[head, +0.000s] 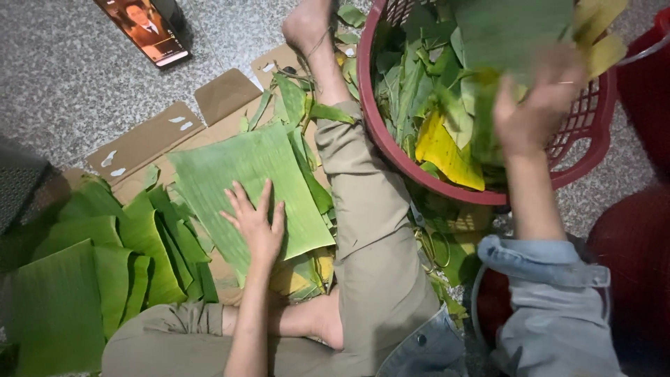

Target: Sorting, trimming, and stacking banana leaves on the floor for food preparation.

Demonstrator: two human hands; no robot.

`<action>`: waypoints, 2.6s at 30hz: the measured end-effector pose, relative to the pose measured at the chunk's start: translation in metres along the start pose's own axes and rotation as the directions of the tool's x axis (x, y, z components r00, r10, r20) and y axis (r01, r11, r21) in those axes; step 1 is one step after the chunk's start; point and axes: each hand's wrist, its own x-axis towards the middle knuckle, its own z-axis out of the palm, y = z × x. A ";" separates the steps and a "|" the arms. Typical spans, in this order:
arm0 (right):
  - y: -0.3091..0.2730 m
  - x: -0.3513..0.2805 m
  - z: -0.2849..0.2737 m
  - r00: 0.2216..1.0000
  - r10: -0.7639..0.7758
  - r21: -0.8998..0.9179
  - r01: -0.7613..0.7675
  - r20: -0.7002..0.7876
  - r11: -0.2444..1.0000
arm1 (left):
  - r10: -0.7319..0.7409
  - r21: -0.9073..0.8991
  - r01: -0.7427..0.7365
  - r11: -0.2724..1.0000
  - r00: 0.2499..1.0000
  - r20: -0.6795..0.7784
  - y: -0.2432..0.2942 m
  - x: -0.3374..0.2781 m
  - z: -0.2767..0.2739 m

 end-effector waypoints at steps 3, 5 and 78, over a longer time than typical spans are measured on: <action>-0.029 -0.011 0.006 0.939 -0.119 0.196 0.057 0.323 0.979 | -0.011 -0.015 0.011 1.000 1.000 0.014 -0.001 0.002 -0.001; -0.064 -0.002 -0.011 0.633 -0.121 0.036 0.145 0.764 0.989 | -0.012 -0.027 0.013 1.000 1.000 0.020 0.002 0.002 -0.002; -0.289 -0.156 -0.025 0.714 0.020 0.544 -0.551 0.700 0.632 | -0.343 -0.579 0.207 0.789 0.930 -0.135 -0.009 0.005 -0.124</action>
